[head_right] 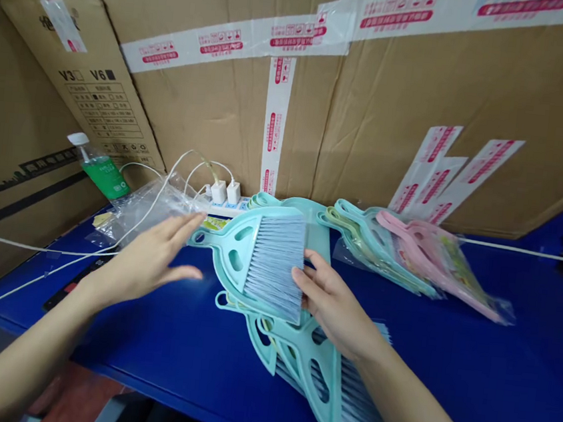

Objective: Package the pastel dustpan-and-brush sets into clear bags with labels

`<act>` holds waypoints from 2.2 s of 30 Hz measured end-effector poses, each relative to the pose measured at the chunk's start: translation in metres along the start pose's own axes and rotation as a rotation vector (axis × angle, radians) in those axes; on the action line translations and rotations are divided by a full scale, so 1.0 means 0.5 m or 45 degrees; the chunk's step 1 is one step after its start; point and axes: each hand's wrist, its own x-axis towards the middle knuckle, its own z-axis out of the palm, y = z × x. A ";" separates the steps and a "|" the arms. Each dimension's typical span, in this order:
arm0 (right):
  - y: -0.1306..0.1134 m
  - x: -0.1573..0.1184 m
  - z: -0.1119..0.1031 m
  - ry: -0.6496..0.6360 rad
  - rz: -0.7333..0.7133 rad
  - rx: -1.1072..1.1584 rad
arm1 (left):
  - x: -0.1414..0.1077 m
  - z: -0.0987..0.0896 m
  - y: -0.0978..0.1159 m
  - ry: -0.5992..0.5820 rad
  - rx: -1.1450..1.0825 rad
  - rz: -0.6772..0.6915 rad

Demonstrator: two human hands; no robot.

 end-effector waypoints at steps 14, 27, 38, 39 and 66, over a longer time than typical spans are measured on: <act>-0.054 -0.038 -0.027 0.455 -0.979 -1.211 | 0.038 -0.006 0.041 0.020 -0.328 0.250; -0.023 -0.041 0.010 0.252 -1.055 -1.593 | 0.112 -0.031 0.110 0.018 -0.204 0.472; 0.024 -0.165 -0.043 0.644 -1.128 -2.134 | 0.198 -0.057 0.017 -0.024 -0.210 0.231; 0.042 -0.173 -0.042 0.617 -1.100 -2.126 | 0.217 -0.056 0.016 -0.056 -0.185 0.229; -0.010 0.090 -0.188 0.808 -0.465 -2.299 | 0.374 -0.038 0.043 -0.272 -0.229 0.389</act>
